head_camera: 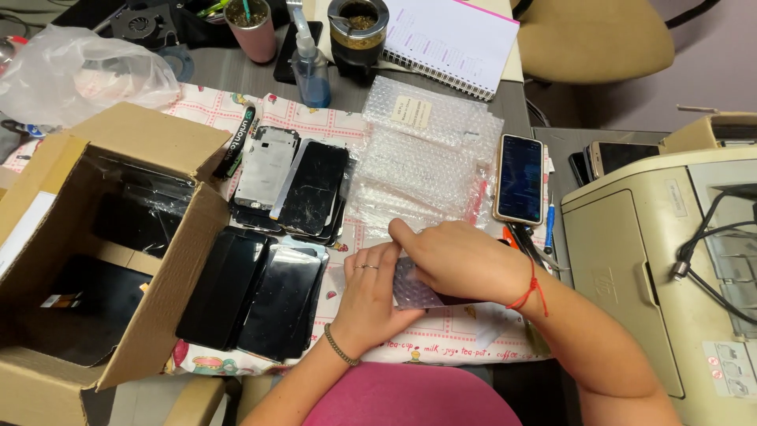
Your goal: Organizing and packing mobile phone screens into bubble wrap and a cardboard box on a repair bench.
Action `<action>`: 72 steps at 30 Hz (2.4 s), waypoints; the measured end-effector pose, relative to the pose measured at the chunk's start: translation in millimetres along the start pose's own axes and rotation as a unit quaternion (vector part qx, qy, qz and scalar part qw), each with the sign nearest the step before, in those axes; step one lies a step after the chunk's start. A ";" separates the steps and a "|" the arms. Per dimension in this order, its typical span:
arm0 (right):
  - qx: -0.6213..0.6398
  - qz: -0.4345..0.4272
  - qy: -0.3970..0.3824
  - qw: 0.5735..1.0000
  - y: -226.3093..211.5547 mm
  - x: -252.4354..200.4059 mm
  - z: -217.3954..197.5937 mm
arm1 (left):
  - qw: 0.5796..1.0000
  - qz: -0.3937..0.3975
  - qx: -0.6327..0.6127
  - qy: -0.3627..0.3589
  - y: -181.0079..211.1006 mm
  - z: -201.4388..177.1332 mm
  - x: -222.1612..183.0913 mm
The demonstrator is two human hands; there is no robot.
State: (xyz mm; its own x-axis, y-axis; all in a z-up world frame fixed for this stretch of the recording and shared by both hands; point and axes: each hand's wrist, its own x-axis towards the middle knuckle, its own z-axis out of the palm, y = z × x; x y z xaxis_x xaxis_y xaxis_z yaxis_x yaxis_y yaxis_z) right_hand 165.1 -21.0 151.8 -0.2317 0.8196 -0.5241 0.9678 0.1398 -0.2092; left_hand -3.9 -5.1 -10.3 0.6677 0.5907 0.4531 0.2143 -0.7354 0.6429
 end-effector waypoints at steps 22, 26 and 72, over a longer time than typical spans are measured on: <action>0.543 -0.038 0.412 0.731 112.8 -46.8 59.5 | 0.981 -0.037 -0.109 0.158 12.2 -24.6 9.9; 0.388 0.120 0.555 0.726 152.3 -33.6 108.3 | 0.966 -0.064 -0.172 0.183 9.3 -22.6 7.2; 0.334 0.209 0.459 0.796 212.9 8.6 108.4 | 0.980 0.081 -0.155 0.098 6.7 -31.1 4.6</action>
State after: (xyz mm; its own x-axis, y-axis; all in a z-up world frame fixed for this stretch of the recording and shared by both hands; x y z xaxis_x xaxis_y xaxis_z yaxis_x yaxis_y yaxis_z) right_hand 358.6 -44.5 13.2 0.5642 0.8199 0.0974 0.6018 -0.3276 -0.7284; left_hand -21.5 3.0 15.4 0.5182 0.5490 0.6558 -0.1314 -0.7066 0.6953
